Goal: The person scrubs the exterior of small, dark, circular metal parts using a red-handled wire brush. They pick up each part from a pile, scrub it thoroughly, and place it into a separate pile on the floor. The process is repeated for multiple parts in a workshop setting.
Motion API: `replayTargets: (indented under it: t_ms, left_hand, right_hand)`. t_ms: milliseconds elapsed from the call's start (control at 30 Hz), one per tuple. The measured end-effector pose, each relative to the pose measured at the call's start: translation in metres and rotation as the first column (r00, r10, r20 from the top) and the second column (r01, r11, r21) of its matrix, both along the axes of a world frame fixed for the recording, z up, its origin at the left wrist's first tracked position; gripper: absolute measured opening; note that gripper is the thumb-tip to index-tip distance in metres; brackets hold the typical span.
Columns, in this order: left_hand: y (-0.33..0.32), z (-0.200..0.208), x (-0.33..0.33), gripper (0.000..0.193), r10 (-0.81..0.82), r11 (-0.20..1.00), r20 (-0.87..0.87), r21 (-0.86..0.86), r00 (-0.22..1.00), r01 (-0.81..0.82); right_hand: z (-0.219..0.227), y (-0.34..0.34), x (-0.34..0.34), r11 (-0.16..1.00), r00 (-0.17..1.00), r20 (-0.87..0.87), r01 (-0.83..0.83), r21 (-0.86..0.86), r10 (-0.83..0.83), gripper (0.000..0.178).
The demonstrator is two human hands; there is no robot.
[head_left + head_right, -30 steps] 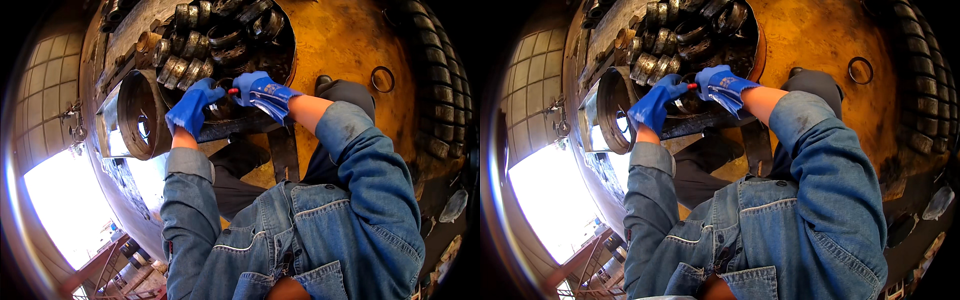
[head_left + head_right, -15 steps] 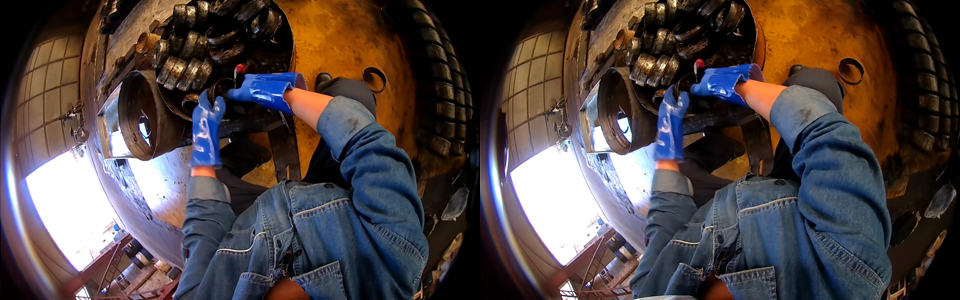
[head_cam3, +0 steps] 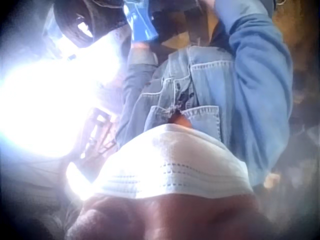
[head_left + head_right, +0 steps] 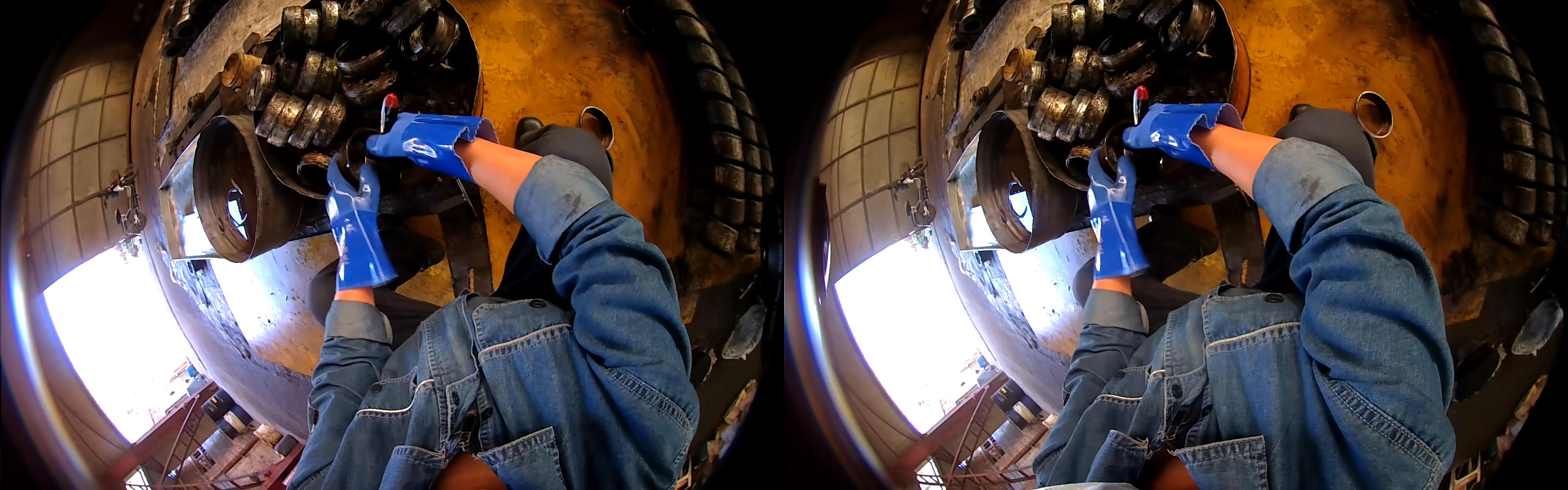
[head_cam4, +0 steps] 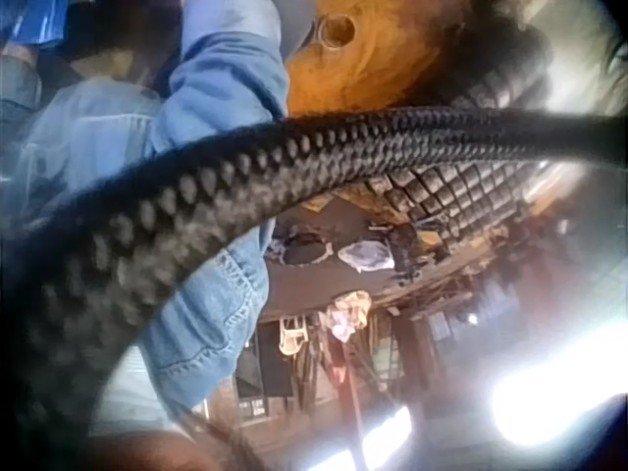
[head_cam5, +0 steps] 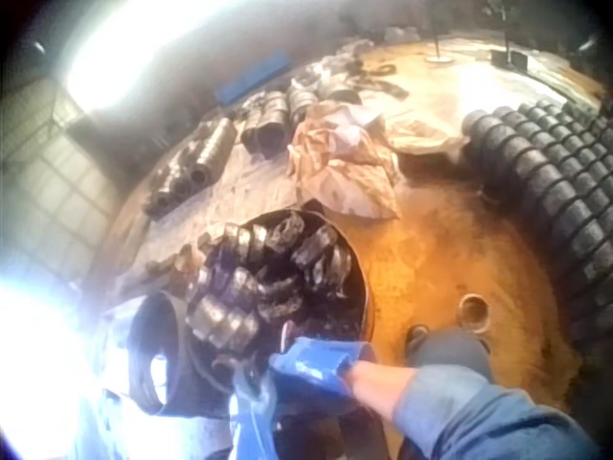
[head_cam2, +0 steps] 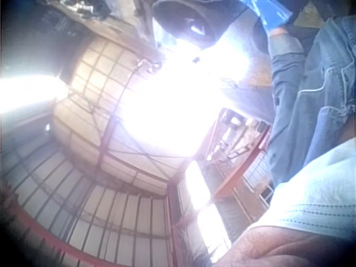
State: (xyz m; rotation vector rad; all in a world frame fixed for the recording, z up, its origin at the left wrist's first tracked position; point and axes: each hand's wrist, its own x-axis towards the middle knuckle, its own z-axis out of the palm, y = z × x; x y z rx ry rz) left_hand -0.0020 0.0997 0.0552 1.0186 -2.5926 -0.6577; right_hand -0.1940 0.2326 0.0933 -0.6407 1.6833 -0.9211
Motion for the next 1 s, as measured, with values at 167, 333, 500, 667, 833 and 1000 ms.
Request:
replayTargets:
  t_ms: [167,333,500,667,833,1000]
  left_hand:
    - [-0.023,0.006,-0.023,0.052,-0.081,0.991,0.184,0.121,0.979,0.059]
    - [-0.106,0.02,-0.062,0.054,-0.435,0.845,0.462,0.507,0.773,0.173]
    - [-0.023,0.036,-0.059,0.069,-0.138,0.969,0.234,0.231,0.962,0.083]
    - [0.017,0.011,-0.014,0.071,0.109,0.994,0.019,0.027,0.994,-0.11]
    - [-0.058,0.001,-0.029,0.053,-0.187,0.948,0.134,0.286,0.973,0.142]
    - [-0.109,0.012,-0.05,0.058,-0.361,0.763,0.242,0.632,0.901,0.136]
  right_hand:
    - [-0.028,-0.019,0.003,0.992,0.953,-0.278,-0.126,-0.003,0.12,0.047]
    - [-0.008,-0.037,0.012,0.923,0.733,-0.564,-0.341,0.181,0.381,0.038]
    - [-0.036,-0.022,-0.007,0.999,0.936,-0.35,0.033,0.035,-0.019,0.045]
    - [0.007,0.015,-0.001,0.998,0.998,0.059,0.033,-0.061,-0.029,0.051]
    - [-0.035,-0.02,0.003,0.991,0.922,-0.365,-0.135,0.011,0.13,0.042]
    - [-0.006,-0.033,0.013,0.956,0.781,-0.552,-0.251,0.154,0.294,0.037]
